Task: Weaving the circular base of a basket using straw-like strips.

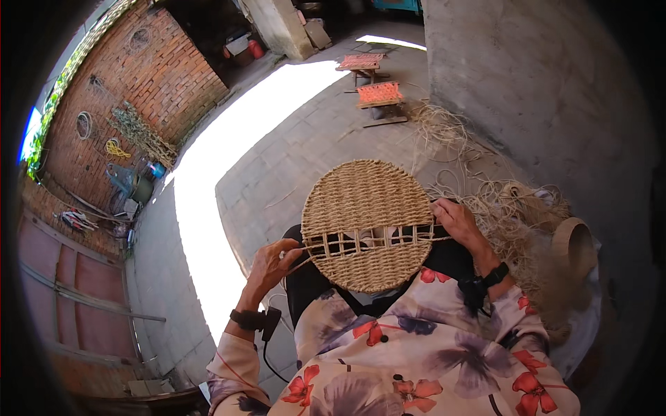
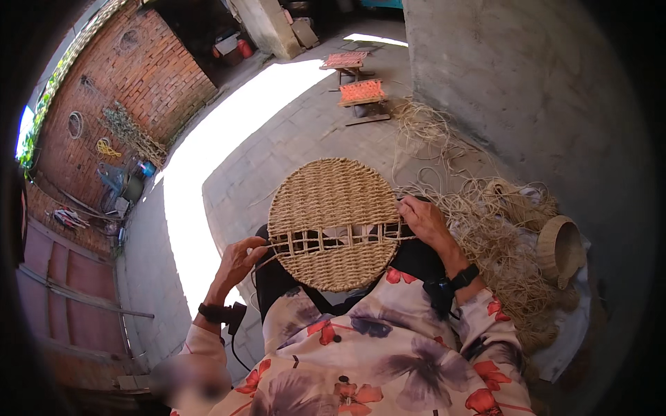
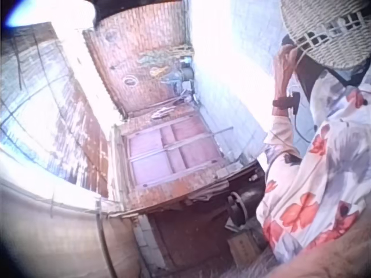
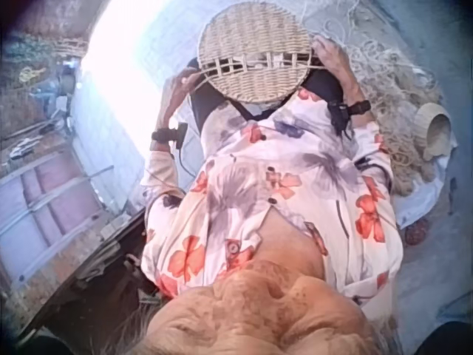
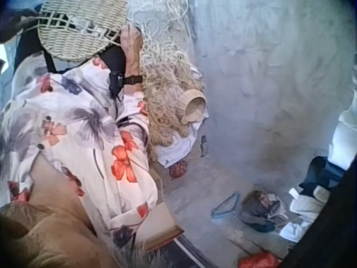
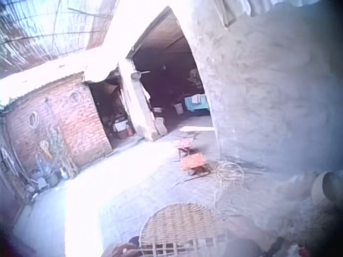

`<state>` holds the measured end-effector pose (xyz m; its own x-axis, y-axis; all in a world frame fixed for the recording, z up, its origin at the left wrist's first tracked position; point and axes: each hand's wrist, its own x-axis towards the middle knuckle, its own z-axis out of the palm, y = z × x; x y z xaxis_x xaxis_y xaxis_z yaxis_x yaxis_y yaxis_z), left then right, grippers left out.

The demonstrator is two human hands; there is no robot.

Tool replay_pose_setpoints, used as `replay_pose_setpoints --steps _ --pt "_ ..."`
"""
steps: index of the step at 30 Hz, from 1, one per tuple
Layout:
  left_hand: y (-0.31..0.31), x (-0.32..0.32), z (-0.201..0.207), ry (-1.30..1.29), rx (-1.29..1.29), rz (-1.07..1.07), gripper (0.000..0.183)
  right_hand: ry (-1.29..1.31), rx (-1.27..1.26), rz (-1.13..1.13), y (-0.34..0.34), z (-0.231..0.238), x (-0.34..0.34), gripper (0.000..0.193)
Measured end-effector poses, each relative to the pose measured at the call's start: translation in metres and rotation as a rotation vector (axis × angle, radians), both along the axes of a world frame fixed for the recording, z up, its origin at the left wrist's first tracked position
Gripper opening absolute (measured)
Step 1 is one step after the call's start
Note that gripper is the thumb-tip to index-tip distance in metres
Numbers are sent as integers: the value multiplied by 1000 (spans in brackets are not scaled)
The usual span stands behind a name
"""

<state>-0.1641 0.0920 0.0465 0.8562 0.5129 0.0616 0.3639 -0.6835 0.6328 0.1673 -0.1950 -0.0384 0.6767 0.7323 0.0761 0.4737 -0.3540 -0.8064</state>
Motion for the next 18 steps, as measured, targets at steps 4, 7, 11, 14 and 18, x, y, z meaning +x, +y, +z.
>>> replay_pose_setpoints --steps 4,7,11,14,18 --pt "4 2 2 106 67 -6 34 12 2 6 1 -2 2 44" --pt "67 -59 -13 85 89 252 35 -13 0 -2 -2 -2 6 46" --pt "166 -209 -1 94 385 553 33 -11 16 80 6 -5 8 46" --pt "163 -191 8 256 460 460 28 -47 -72 80 4 -1 6 44" --pt "66 -61 -4 100 60 323 38 -101 -88 -2 2 6 -3 45"
